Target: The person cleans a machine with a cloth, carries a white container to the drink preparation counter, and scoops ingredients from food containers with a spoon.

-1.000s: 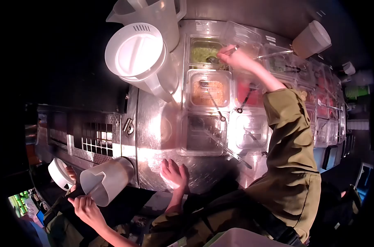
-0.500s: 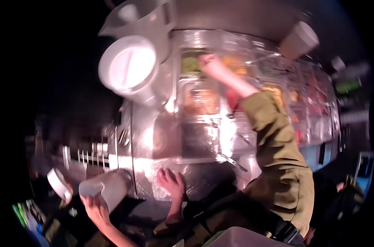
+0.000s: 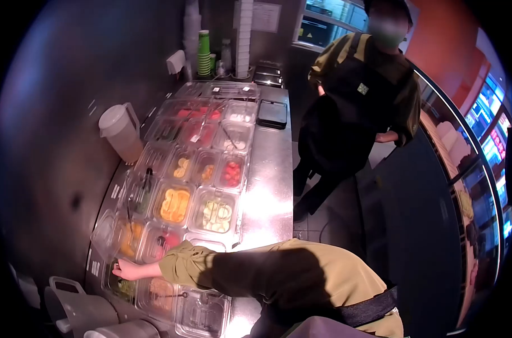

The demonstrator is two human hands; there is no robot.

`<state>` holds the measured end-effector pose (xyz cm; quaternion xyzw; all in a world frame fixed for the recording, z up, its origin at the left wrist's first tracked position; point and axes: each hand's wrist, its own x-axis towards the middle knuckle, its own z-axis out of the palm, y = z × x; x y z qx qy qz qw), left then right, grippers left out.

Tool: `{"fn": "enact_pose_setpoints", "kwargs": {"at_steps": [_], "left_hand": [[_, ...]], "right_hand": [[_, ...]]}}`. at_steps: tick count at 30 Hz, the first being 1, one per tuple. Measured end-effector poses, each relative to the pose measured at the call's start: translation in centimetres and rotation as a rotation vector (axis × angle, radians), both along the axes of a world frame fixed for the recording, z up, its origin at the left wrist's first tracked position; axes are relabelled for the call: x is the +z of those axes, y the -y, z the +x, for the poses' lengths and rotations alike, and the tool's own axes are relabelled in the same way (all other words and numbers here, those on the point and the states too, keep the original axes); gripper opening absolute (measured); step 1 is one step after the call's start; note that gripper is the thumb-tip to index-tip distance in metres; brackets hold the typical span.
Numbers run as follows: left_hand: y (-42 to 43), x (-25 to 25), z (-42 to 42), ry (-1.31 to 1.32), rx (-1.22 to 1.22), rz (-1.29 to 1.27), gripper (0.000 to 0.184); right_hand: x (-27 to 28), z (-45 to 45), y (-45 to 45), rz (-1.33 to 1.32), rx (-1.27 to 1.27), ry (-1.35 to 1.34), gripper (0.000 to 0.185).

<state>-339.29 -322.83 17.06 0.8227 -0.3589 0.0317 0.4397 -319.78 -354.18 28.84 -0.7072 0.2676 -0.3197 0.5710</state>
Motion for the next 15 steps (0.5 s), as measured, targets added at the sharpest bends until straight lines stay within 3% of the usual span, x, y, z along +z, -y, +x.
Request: {"fn": "enact_pose_setpoints", "kwargs": {"at_steps": [1,6,9,11,12,14,15], "left_hand": [[0.0,0.0,0.1,-0.021,-0.003,-0.015,0.042],[-0.7,-0.5,0.8,-0.117,0.052,-0.055,0.041],[-3.7,-1.8,0.5,-0.174,0.284,-0.013,0.041],[-6.1,-2.8,-0.2,-0.197,0.597,0.048,0.041],[-5.0,0.4,-0.5,0.122,0.618,0.374,0.039],[-5.6,2.3,-0.3,0.056,0.534,0.477,0.04],[-5.8,1.8,0.0,0.027,0.562,0.428,0.039]], "right_hand": [[0.1,-0.1,0.0,0.037,-0.047,0.103,0.025],[-3.0,0.7,1.0,-0.161,0.2,-0.111,0.021],[-3.8,-1.2,1.3,-0.329,0.293,-0.218,0.022],[-4.8,-0.4,2.3,-0.384,0.349,-0.312,0.024],[-4.4,0.4,3.5,-0.367,0.359,-0.349,0.025],[-3.0,2.7,3.3,-0.292,0.399,-0.385,0.028],[-2.2,2.8,2.5,-0.377,0.371,-0.12,0.024]]}}
